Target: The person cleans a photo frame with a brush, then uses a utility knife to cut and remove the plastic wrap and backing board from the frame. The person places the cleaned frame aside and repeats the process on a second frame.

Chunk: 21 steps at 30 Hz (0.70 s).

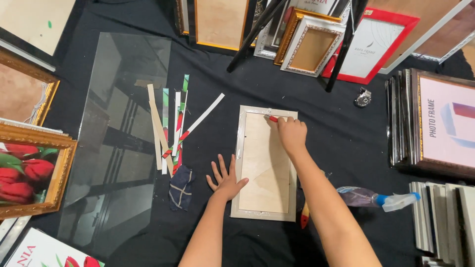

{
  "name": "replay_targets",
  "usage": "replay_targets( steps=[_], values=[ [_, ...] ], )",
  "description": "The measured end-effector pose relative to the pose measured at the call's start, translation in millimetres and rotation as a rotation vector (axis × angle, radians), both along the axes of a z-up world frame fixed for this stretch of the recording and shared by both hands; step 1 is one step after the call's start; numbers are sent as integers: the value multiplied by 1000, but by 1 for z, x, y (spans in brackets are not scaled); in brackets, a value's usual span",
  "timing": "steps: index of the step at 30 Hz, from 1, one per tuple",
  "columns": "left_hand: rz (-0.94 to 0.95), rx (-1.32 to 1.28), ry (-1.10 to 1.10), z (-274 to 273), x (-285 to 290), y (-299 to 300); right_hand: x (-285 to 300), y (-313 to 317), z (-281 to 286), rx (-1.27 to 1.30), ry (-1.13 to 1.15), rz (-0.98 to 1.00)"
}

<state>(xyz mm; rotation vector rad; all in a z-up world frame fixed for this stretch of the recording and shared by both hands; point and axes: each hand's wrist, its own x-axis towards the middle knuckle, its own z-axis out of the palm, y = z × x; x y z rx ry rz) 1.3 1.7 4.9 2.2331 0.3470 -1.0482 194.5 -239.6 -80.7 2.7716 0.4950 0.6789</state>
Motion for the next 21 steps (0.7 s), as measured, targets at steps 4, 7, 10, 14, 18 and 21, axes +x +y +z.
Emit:
replay_targets(
  steps=[4,7,10,14,18,21],
  values=[
    [6,-1,-4,-1,0,0,34,5,32,-37,218,-61],
    [7,-10,-2,0,0,0,61,11,47,-76,568,-189],
    [6,-4,-10,-1,-2,0,66,11,52,-80,663,-204],
    [5,-12,-3,0,0,0,19,21,87,96,717,-265],
    [12,-9,0,4,0,0,-53,42,103,506,995,-332],
    [6,-10,0,4,-1,0,-86,54,97,700,1097,-310]
  ],
)
